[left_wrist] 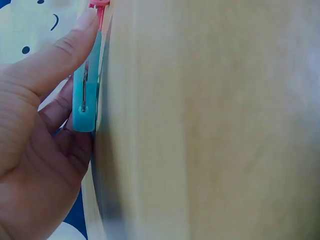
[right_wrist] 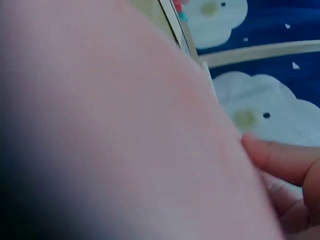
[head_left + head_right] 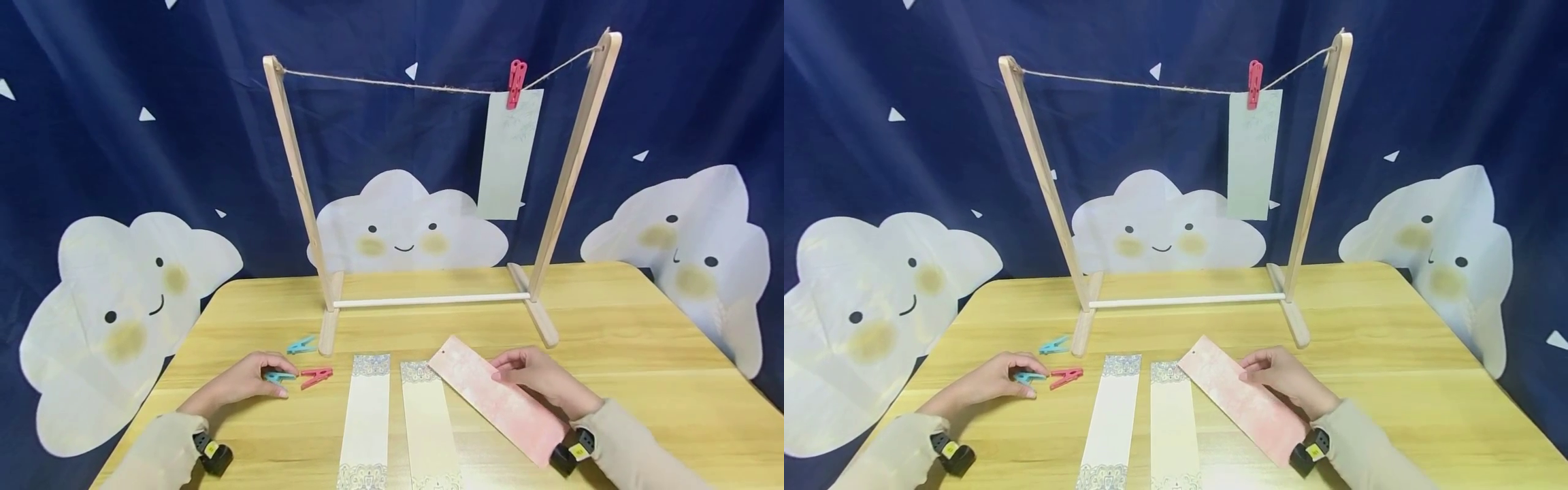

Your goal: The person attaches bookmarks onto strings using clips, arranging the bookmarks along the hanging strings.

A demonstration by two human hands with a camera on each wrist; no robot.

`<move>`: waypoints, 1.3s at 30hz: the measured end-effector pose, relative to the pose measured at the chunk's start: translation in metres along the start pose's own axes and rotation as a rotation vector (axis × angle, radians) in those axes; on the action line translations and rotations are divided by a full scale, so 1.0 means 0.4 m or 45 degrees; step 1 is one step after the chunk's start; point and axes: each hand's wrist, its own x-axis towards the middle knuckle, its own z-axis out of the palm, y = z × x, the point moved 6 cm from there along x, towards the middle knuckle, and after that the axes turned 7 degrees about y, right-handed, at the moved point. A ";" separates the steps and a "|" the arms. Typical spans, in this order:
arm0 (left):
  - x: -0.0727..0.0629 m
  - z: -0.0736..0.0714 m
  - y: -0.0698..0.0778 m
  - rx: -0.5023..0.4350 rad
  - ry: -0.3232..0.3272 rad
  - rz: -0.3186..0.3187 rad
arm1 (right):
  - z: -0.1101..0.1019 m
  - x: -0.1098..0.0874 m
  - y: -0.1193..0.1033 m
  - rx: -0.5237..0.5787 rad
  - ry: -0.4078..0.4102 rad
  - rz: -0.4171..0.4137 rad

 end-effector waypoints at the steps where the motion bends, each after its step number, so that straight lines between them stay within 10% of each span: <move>1: 0.001 -0.003 0.003 0.000 0.010 0.005 | -0.006 0.000 0.000 0.048 -0.010 0.013; 16: 0.098 -0.122 0.154 -0.111 0.105 0.053 | -0.080 0.103 -0.178 0.521 0.083 -0.134; 29: 0.326 -0.160 0.398 -0.159 0.374 0.016 | -0.123 0.211 -0.356 0.529 0.364 -0.257; 39: 0.476 -0.215 0.588 -0.401 0.506 0.154 | -0.167 0.249 -0.441 0.589 0.469 -0.352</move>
